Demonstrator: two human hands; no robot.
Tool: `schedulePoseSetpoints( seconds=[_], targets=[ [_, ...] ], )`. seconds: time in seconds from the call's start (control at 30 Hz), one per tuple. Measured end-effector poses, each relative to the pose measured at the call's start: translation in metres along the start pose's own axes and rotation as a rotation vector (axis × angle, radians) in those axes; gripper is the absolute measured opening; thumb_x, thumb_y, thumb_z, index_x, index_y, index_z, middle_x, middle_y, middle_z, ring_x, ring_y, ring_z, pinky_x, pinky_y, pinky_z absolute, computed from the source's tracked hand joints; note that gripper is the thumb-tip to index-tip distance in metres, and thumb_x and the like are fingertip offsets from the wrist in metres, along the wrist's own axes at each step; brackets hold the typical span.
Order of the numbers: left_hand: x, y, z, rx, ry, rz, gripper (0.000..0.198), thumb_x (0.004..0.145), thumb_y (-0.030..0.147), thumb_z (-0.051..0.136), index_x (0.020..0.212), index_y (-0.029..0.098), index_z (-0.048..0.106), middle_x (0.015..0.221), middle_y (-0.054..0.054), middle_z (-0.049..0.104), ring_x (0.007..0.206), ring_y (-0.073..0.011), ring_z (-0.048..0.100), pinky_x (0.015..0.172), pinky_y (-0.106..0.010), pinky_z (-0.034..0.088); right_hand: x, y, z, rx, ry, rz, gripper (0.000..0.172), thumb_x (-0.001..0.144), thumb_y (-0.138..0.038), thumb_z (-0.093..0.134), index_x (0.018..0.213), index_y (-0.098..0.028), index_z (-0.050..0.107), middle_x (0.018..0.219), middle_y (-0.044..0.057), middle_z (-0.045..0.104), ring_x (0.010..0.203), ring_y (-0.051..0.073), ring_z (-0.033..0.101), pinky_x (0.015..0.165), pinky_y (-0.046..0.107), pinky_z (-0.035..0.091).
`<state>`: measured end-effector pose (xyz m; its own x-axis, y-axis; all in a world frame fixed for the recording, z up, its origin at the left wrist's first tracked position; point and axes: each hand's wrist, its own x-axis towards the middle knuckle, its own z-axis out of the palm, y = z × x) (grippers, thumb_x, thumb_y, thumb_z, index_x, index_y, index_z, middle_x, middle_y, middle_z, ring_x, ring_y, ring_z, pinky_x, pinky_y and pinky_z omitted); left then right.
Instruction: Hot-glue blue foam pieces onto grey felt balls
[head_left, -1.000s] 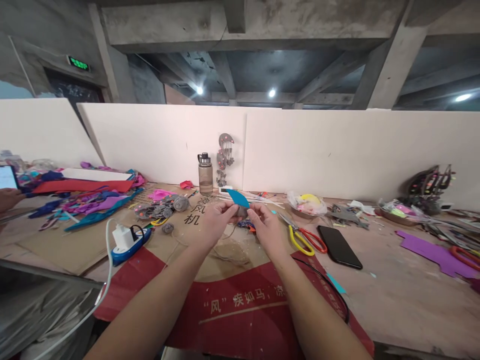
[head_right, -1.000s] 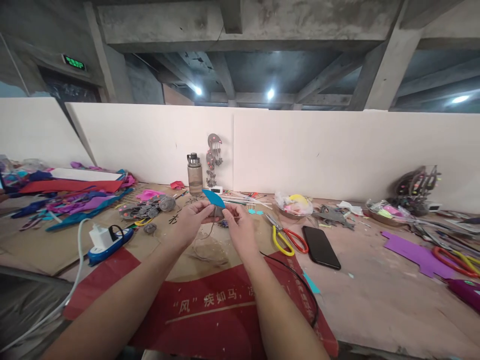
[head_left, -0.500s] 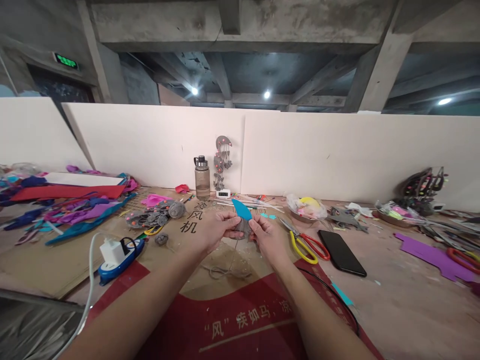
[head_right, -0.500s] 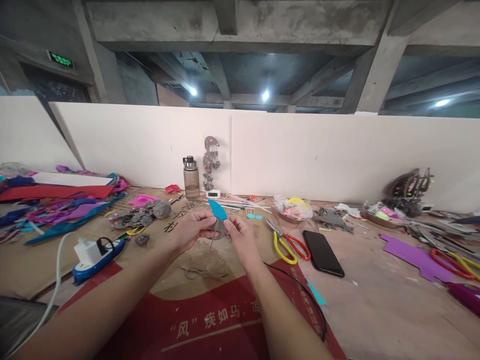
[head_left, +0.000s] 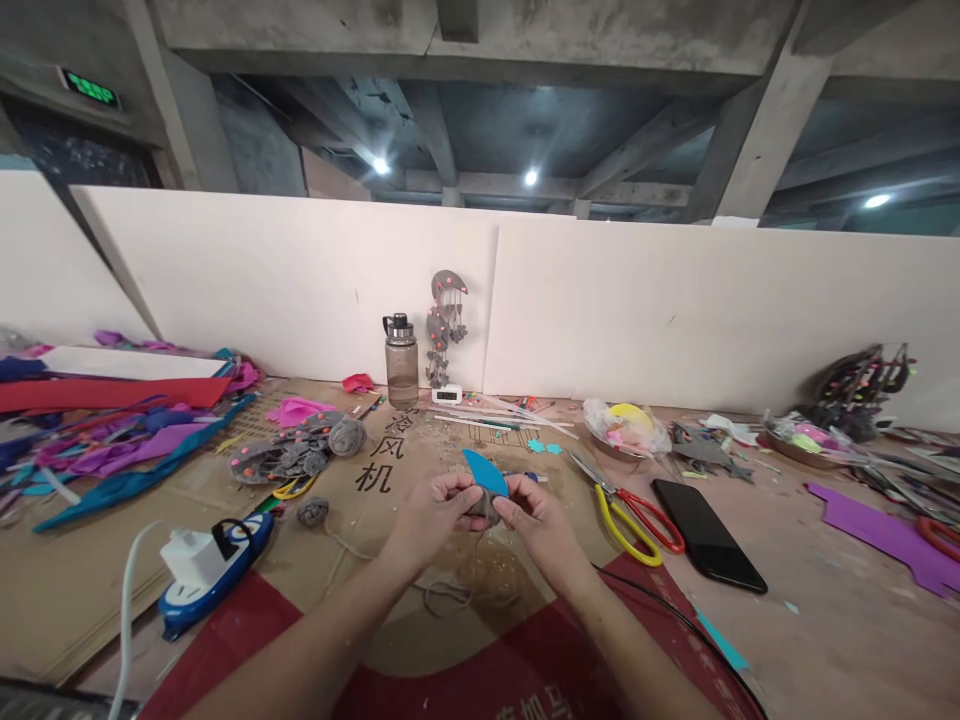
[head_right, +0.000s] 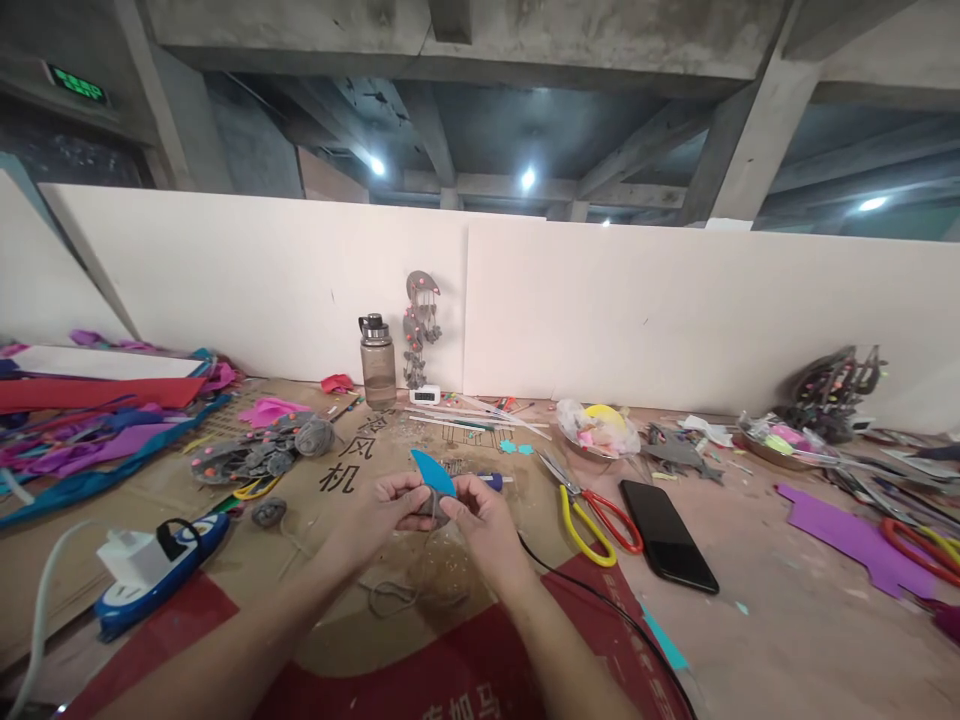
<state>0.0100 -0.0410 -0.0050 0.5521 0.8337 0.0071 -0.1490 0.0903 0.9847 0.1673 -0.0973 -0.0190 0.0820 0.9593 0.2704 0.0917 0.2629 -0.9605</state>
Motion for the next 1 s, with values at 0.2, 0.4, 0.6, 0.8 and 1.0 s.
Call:
schedulePoseSetpoints(
  seconds=[0.2,0.4,0.6,0.8,1.0],
  targets=[
    [0.005,-0.004,0.003,-0.085,0.165,0.204,0.026,0.064,0.041,0.073,0.067,0.017,0.065,0.068,0.0,0.06,0.065,-0.0128,0.058,0.074,-0.032,0.055,-0.001,0.009,0.012,0.092,0.259,-0.031,0.044,0.072,-0.047,0.066,0.104,-0.022,0.047,0.101,0.005,0.058,0.09,0.017,0.055,0.082,0.032,0.044],
    [0.004,0.002,0.001,-0.049,0.315,0.396,0.025,0.066,0.041,0.072,0.067,0.017,0.065,0.072,0.0,0.06,0.067,-0.0135,0.058,0.071,-0.029,0.055,-0.011,0.016,0.043,0.136,-0.022,0.05,0.043,0.078,-0.056,0.056,0.104,-0.021,0.052,0.079,0.002,0.06,0.07,0.016,0.058,0.072,0.032,0.046],
    [0.011,-0.002,-0.017,-0.267,0.297,0.29,0.032,0.058,0.04,0.079,0.066,0.014,0.062,0.072,0.0,0.06,0.065,-0.0112,0.059,0.071,-0.029,0.056,-0.02,0.0,0.058,-0.368,-0.103,-0.065,0.033,0.089,-0.04,0.037,0.073,-0.02,0.059,0.054,-0.002,0.042,0.055,0.014,0.043,0.055,0.026,0.034],
    [0.014,0.002,-0.031,-0.48,0.209,0.251,0.033,0.055,0.032,0.084,0.061,0.013,0.057,0.064,0.002,0.055,0.061,-0.0076,0.057,0.074,-0.031,0.057,-0.017,-0.002,0.065,-0.575,-0.13,-0.056,0.03,0.088,-0.03,0.039,0.069,-0.02,0.061,0.06,0.0,0.051,0.06,0.015,0.045,0.058,0.028,0.031],
    [0.014,0.006,-0.035,-0.517,0.193,0.272,0.03,0.056,0.031,0.083,0.064,0.012,0.061,0.072,-0.001,0.062,0.069,-0.0102,0.061,0.075,-0.03,0.057,-0.016,0.008,0.056,-0.551,-0.103,0.011,0.033,0.088,-0.033,0.039,0.068,-0.019,0.062,0.055,-0.001,0.045,0.056,0.015,0.042,0.055,0.027,0.029]
  ],
)
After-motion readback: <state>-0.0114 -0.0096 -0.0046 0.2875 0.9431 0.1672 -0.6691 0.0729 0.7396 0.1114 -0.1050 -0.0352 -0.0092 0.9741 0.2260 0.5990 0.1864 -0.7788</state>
